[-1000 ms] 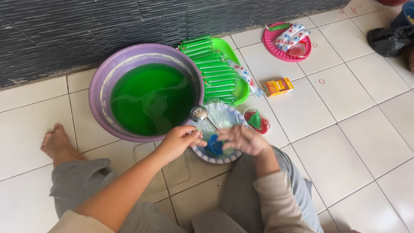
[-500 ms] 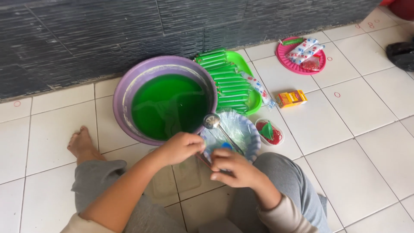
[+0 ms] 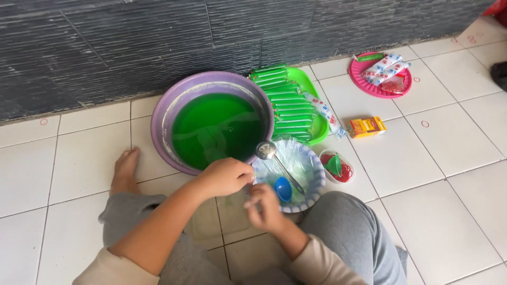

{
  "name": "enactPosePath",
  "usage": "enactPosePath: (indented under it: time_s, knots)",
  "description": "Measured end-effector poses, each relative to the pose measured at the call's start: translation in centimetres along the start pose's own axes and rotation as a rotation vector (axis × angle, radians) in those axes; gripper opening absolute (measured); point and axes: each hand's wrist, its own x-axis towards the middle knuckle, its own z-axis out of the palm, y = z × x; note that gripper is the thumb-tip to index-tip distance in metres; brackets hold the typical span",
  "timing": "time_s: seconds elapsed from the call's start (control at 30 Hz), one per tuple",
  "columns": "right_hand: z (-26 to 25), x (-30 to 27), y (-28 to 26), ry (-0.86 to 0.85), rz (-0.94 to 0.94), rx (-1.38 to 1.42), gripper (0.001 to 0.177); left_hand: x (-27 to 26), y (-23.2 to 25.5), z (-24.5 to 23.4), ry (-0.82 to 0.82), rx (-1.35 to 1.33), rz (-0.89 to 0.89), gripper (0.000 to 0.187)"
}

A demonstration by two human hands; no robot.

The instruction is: The person fills small plastic bags with a green liquid from a large purple bowl using a ladle and a funnel, then ties each bag shut by hand and places it onto a green tray.

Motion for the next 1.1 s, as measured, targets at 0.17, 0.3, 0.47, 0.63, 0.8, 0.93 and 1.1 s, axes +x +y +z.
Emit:
enactPosePath:
  time_s: [0.17,0.3,0.47,0.63,0.8,0.93,1.1]
  knots:
    - [-0.4,-0.2,5.2,-0.012,0.04,-0.351,0.015,2.2,-0.8,1.9,0.104,-0.305,0.073,0.023]
    - [1.2,2.3,-2.0,-0.174,0.133,-0.036,0.029,1.3,1.6,-0.3,0.34,0.006,-0.113,0.026]
    - [-3.1,1.7,3.9,0.164,-0.154,-0.135,0.015,-0.8,3.3,-0.5,0.177,0.053,-0.019,0.019]
    - [-0.3,0.9,4.0,-0.096,0.149,-0.101,0.023,-1.0,3.9,-0.2,0.076,-0.177,0.072,0.014]
    - [1.5,-2.3,0.8,-0.092,-0.006,-0.023,0.018,0.4,0.2,-1.2,0.114,-0.311,0.078,0.019]
    - [-4.2,5.0,1.1,-0.1,-0.174,-0.237,0.029,0.4,-0.3,-0.7,-0.043,-0.391,0.157,0.017]
    - [-0.5,4.4,1.0,-0.293,0.05,-0.093,0.025,1.1,-2.5,0.5,0.036,-0.456,0.161,0.016]
